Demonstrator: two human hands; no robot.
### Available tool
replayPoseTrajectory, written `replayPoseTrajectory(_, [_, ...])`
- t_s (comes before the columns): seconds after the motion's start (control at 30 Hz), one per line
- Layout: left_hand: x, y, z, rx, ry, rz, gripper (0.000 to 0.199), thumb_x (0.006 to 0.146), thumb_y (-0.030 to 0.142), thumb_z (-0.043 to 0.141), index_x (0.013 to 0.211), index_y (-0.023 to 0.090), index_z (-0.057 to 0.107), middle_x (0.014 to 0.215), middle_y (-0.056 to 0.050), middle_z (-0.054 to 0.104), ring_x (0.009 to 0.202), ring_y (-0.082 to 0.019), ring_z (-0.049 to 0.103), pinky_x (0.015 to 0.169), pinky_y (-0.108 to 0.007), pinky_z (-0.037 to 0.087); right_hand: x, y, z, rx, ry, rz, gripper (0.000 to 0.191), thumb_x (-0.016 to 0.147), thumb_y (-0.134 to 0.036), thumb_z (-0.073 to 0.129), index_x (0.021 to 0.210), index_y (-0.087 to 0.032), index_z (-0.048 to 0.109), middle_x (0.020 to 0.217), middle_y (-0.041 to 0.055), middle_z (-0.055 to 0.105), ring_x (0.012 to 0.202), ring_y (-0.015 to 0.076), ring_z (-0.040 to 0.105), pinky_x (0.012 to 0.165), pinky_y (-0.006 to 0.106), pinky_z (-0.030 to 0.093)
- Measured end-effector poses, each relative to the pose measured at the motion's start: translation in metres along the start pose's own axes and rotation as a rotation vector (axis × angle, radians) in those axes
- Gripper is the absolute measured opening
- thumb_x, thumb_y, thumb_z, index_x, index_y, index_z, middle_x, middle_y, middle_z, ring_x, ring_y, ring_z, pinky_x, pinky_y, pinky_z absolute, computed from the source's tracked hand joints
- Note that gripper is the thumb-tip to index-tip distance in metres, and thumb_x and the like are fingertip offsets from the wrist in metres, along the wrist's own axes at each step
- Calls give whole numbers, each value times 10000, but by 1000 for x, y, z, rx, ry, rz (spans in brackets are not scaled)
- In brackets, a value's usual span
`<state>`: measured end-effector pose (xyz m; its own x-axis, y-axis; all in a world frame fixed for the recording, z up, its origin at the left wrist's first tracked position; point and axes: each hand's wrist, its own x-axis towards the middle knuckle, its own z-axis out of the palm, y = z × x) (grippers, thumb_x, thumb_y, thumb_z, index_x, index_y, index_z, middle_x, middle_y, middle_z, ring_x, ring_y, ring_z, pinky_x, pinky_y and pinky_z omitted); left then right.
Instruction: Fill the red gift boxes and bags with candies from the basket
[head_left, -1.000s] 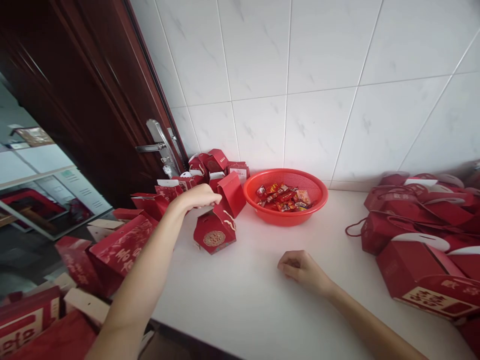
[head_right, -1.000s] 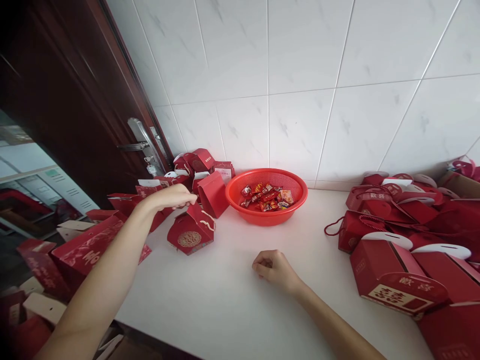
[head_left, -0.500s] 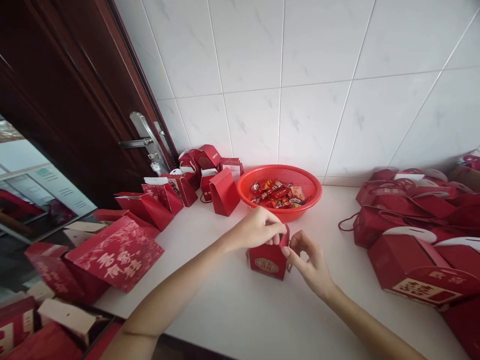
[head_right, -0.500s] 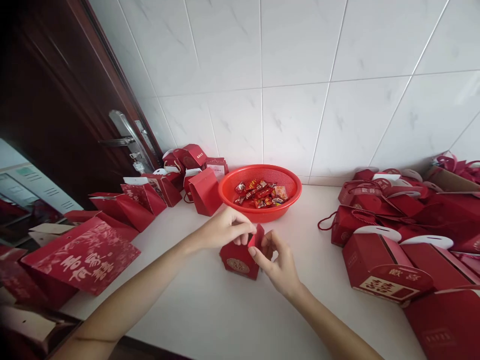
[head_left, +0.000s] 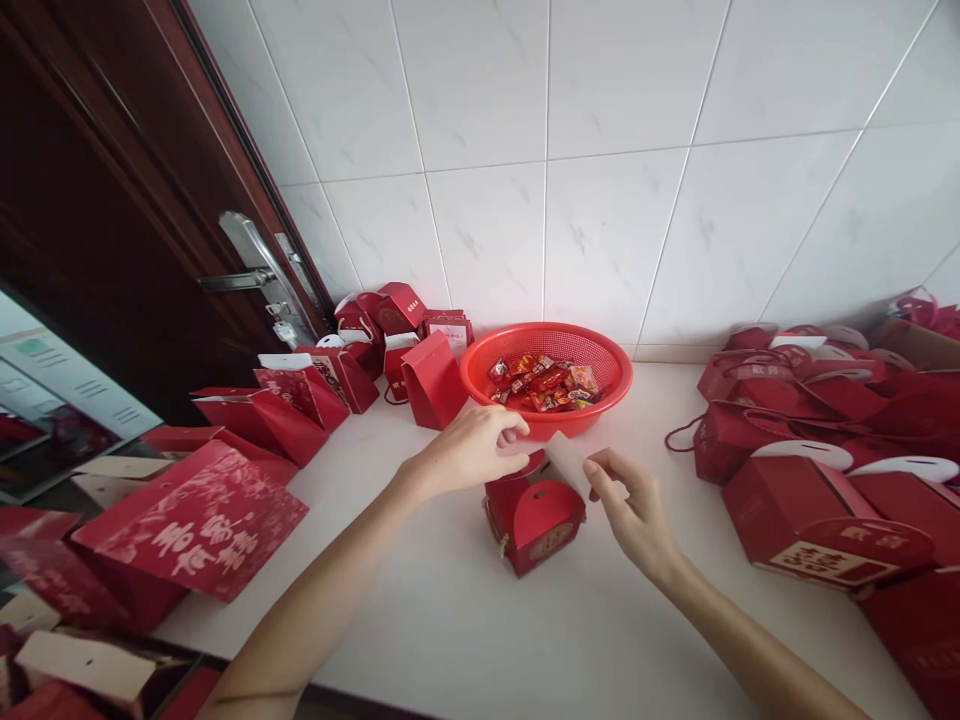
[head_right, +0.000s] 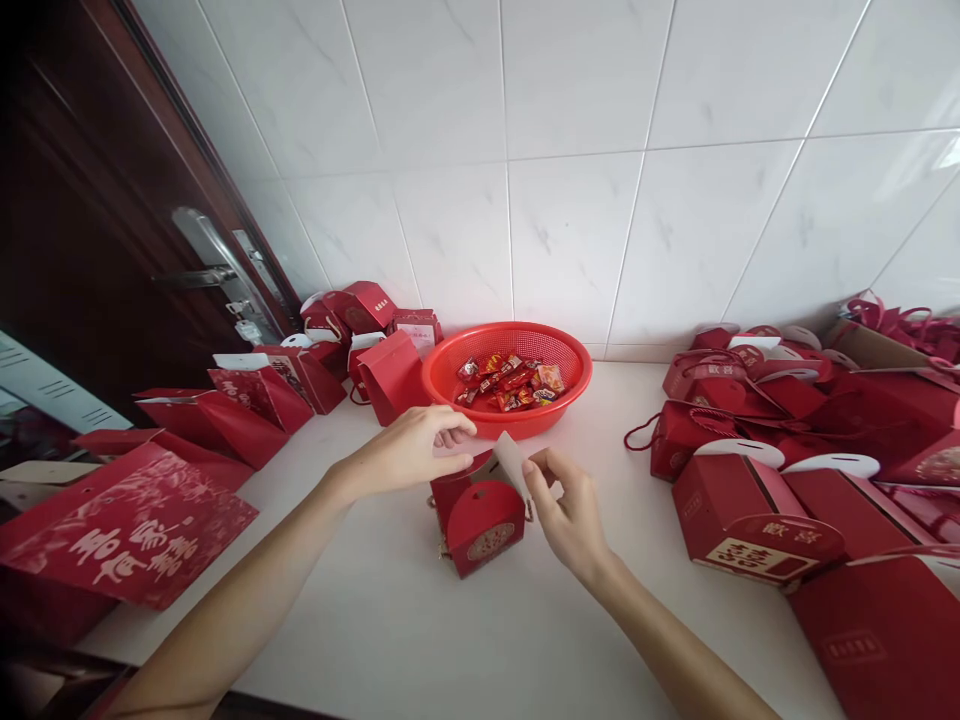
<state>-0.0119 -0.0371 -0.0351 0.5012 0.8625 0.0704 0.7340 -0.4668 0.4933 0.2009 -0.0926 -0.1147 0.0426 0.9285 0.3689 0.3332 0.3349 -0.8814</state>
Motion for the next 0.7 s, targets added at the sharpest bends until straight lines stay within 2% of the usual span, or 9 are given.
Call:
replayPoseTrajectory(0.1, [-5, 0, -2, -12, -93, -69, 274, 833, 403, 674, 1010, 197, 708, 966, -62, 746, 930, -241, 691, 734, -301, 506, 4, 2, -2, 79, -10, 75, 406, 926, -479, 494, 625, -210, 538, 585, 1, 556, 559, 150, 533, 572, 262, 430])
replayPoseTrajectory(0.23, [-12, 9, -1, 6, -171, 2, 605, 742, 601, 747, 1179, 191, 668, 1046, -67, 738, 908, -239, 688, 736, -308, 499, 5, 3, -3, 153, -18, 139, 452, 904, -543, 540, 603, -205, 544, 544, -4, 532, 538, 142, 491, 546, 256, 391])
replayPoseTrajectory(0.3, [-13, 14, 0, 38, -197, 30, 550, 763, 528, 749, 1189, 192, 662, 1009, -51, 744, 851, -225, 690, 715, -304, 492, 4, 4, -4, 147, -2, 154, 472, 894, -579, 561, 614, -199, 562, 508, -16, 490, 521, 133, 446, 531, 254, 357])
replayPoseTrajectory(0.4, [-12, 19, 1, 20, -135, 53, 324, 866, 270, 620, 1178, 197, 671, 993, -36, 763, 831, -193, 701, 759, -290, 494, 5, 7, -7, 140, 18, 188, 491, 881, -621, 581, 640, -193, 581, 480, -29, 454, 503, 120, 399, 513, 250, 323])
replayPoseTrajectory(0.47, [-10, 19, 0, -7, -89, 80, 373, 891, 143, 503, 1225, 204, 657, 1003, -24, 771, 827, -173, 701, 790, -283, 493, 7, 11, -9, 143, 27, 209, 508, 865, -646, 589, 640, -191, 577, 466, -32, 447, 487, 115, 391, 501, 247, 320])
replayPoseTrajectory(0.57, [-5, 15, 0, -37, -104, 121, 441, 868, 61, 432, 1186, 211, 699, 1031, -4, 776, 846, -158, 699, 807, -270, 492, 11, 14, -11, 118, 55, 222, 493, 840, -652, 603, 670, -189, 594, 453, -35, 455, 442, 111, 393, 457, 245, 314])
replayPoseTrajectory(0.63, [-2, 12, 1, -70, -140, 120, 409, 864, 64, 433, 1093, 192, 747, 1071, -11, 780, 943, -169, 704, 850, -263, 496, 12, 15, -11, 102, 103, 215, 420, 820, -603, 641, 776, -186, 619, 548, -19, 561, 409, 106, 420, 417, 243, 318])
replayPoseTrajectory(0.7, [0, 9, 3, -114, -196, 86, 397, 873, 90, 435, 1086, 178, 758, 1147, -25, 771, 1042, -186, 696, 895, -267, 503, 12, 13, -11, 85, 154, 175, 340, 821, -524, 658, 898, -196, 609, 757, 17, 678, 394, 95, 449, 389, 246, 333])
